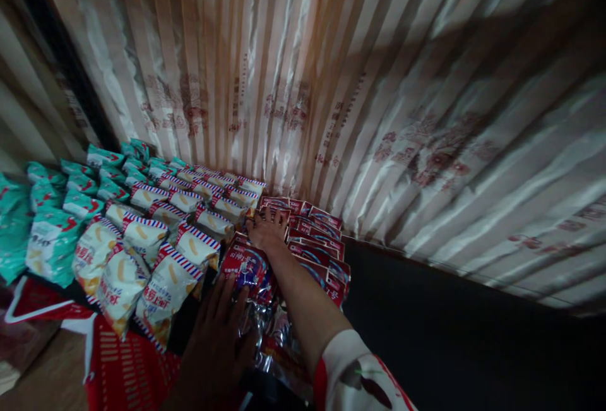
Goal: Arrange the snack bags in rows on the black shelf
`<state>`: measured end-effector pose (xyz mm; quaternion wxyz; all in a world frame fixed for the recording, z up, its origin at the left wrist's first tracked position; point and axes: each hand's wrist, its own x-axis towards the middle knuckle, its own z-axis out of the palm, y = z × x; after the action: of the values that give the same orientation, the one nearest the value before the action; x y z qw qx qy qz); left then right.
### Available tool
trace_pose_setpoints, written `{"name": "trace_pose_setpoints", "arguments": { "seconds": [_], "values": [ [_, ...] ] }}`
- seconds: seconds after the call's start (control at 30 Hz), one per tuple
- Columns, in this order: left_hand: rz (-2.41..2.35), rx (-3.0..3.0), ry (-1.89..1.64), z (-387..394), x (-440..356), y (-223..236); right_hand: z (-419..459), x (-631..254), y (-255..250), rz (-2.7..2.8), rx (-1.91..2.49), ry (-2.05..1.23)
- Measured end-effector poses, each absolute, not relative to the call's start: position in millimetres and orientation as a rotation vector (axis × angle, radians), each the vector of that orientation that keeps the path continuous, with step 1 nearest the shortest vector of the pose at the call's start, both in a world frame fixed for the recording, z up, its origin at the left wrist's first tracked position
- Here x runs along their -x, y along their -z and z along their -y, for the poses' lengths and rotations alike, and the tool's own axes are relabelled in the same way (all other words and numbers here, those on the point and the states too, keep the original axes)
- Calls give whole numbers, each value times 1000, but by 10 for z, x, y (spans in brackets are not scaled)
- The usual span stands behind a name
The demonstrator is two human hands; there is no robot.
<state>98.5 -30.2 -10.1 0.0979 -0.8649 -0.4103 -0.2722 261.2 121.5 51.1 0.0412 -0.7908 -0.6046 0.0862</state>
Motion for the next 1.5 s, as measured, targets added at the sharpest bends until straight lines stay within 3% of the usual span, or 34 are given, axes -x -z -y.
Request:
{"name": "trace_pose_setpoints", "arguments": {
  "seconds": [0.5, 1.07, 1.5],
  "values": [
    [1253, 2586, 937, 322, -1003, 122, -1257, -2630, -513, 1775, 2374, -314],
    [1185, 2532, 1031, 336, -985, 63, -1211, -2734, -697, 1603, 2090, -15],
    [1126, 2524, 1072, 376, -928, 28, -188, -3673, -782, 1249, 1692, 176]
  ]
}}
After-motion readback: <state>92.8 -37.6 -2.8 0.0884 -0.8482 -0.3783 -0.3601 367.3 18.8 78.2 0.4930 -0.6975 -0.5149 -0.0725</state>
